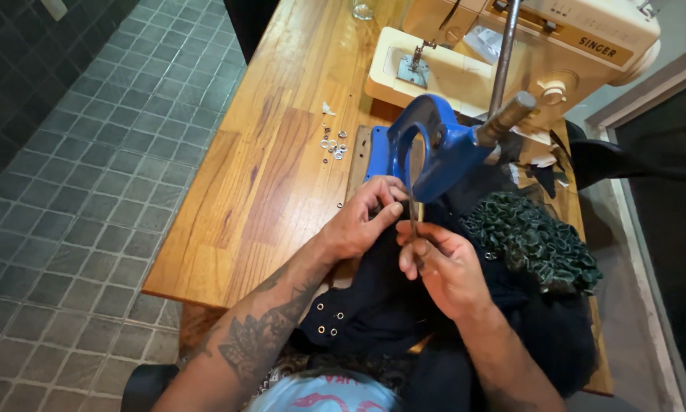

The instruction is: Attaching metal eyelets to a black fabric garment using a manual hand press

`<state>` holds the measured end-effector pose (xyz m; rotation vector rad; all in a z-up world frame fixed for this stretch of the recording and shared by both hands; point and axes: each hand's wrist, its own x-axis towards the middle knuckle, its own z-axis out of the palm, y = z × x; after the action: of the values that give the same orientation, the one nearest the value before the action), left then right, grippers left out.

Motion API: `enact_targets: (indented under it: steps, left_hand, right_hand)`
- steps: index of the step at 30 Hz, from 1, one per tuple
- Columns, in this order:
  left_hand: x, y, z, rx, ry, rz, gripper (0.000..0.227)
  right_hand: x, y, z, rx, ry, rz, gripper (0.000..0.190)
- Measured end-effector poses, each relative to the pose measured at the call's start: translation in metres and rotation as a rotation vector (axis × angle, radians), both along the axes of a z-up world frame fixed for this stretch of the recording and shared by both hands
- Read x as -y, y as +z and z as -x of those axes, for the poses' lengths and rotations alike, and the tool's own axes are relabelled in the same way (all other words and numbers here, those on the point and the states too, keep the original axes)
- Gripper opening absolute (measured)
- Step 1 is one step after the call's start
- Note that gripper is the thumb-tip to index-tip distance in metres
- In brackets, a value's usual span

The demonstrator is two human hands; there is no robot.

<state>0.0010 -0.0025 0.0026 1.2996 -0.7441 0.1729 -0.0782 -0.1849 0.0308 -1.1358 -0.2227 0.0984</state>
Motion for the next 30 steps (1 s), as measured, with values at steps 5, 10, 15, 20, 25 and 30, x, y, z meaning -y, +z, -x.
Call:
enact_targets:
  steps: [5, 10, 15, 20, 25, 30]
  left_hand:
    - [-0.003, 0.005, 0.001, -0.021, -0.008, 0.037, 0.019]
    - [-0.001, 0.001, 0.005, -0.07, -0.092, 0.089, 0.018]
    - [-0.002, -0.008, -0.002, -0.099, -0.154, 0.102, 0.019]
    - [-0.004, -0.006, -0.004, -0.099, -0.194, 0.083, 0.02]
    - [-0.007, -0.005, -0.007, -0.065, -0.184, 0.035, 0.023]
    - [-0.006, -0.007, -0.008, -0.056, -0.144, 0.023, 0.023]
  right_hand:
    - [0.002, 0.009, 0.005, -0.003, -0.015, 0.04, 0.027]
    - [0.01, 0.042, 0.017, 0.102, -0.041, 0.472, 0.029]
    - [0.008, 0.06, 0.01, 0.323, -0.125, 0.728, 0.021]
    - [-0.001, 0.061, -0.008, 0.673, -0.408, 1.026, 0.011]
    - [-0.006, 0.051, -0.019, 0.922, -0.475, 1.051, 0.023]
    - [-0.014, 0.064, -0.022, 1.373, -0.614, 1.251, 0.013]
